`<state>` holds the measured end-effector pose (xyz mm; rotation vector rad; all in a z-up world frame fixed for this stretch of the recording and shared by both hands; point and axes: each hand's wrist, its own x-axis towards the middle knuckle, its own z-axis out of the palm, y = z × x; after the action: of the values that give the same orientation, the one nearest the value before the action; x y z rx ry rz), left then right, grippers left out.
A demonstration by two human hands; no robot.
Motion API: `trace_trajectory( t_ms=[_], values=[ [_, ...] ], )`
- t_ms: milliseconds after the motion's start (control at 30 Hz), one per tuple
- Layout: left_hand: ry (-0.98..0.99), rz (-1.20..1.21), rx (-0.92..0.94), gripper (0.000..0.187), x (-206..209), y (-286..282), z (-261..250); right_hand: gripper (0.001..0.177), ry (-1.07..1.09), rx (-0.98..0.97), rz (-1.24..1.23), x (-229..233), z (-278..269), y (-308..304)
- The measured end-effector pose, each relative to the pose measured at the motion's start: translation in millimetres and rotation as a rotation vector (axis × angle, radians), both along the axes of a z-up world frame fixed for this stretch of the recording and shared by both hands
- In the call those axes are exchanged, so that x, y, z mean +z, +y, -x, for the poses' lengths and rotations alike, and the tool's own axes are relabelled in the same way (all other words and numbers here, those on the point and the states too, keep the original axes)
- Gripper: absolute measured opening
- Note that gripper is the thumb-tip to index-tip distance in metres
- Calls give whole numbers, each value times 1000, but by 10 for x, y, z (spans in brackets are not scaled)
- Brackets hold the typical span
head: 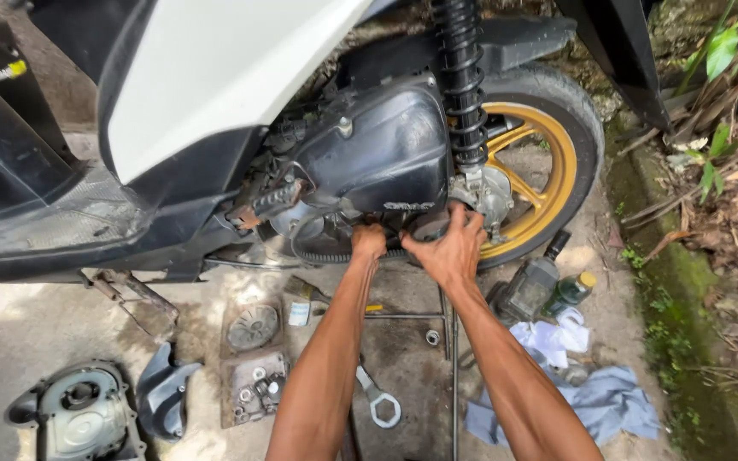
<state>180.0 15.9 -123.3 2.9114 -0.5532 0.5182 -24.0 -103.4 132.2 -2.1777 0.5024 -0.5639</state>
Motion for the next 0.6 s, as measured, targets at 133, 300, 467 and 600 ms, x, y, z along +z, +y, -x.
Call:
trace_trajectory(
  t_ms=[133,300,467,600],
  values=[
    [473,1028,141,21,326,14,235,93,-7,-30,-2,-180,-31,-7],
    [353,445,-31,21,-682,16,-569,92,-21,4,64,-233,-55,19],
    [581,1230,214,26,-603,15,-472,92,43,29,82,-257,-88,-30],
    [666,1522,220,29,-58,86,-24,85,-34,-151,-100,-343,-105,60]
  ],
)
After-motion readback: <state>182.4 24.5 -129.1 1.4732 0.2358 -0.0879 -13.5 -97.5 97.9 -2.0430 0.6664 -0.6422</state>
